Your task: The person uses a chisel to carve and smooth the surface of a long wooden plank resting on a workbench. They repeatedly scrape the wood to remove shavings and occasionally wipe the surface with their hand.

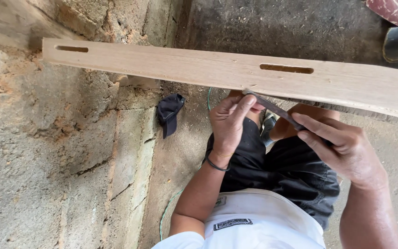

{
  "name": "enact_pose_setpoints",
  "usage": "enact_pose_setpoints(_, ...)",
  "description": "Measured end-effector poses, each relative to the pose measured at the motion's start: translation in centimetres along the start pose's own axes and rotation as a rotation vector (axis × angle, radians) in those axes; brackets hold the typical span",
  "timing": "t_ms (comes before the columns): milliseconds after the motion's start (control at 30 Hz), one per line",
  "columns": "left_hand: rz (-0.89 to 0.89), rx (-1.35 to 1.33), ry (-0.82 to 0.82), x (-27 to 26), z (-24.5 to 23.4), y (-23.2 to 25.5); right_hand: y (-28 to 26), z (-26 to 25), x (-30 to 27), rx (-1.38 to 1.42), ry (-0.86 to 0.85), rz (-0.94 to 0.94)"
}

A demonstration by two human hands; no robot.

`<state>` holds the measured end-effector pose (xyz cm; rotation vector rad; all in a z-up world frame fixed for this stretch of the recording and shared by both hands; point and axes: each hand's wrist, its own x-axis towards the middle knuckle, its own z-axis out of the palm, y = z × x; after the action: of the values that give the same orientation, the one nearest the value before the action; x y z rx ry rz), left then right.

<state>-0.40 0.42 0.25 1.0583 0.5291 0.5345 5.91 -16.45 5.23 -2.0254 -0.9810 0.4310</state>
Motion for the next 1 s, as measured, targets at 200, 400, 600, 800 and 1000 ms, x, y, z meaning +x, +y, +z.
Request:
enact_pose_setpoints(200,-0.170,-0.132,-0.089,-0.4,1.4,-1.4,1.1,-0.8,-2.1,-0.025,0.034,0.119)
enact_pose_setpoints(400,-0.115,-0.135,-0.119,-0.1,0.6,-0.6,0.9,-0.9,-1.3,-0.057,0.008,0.087)
enact_pose_setpoints(600,0.009,-0.105,-0.083,0.1,0.1,-0.5,0.1,-0.5,-0.1,0.016,-0.015,0.013)
enact_pose_setpoints(800,0.116,0.273,0.124,0.7,-1.4,2.5,-1.2,0.6,2.6,-0.096,-0.006,-0.225)
enact_pose_setpoints(1000,0.922,0.986,0.170,0.6,-2.4,4.4,-0.1,0.1,-0.7,0.221,0.251,-0.181)
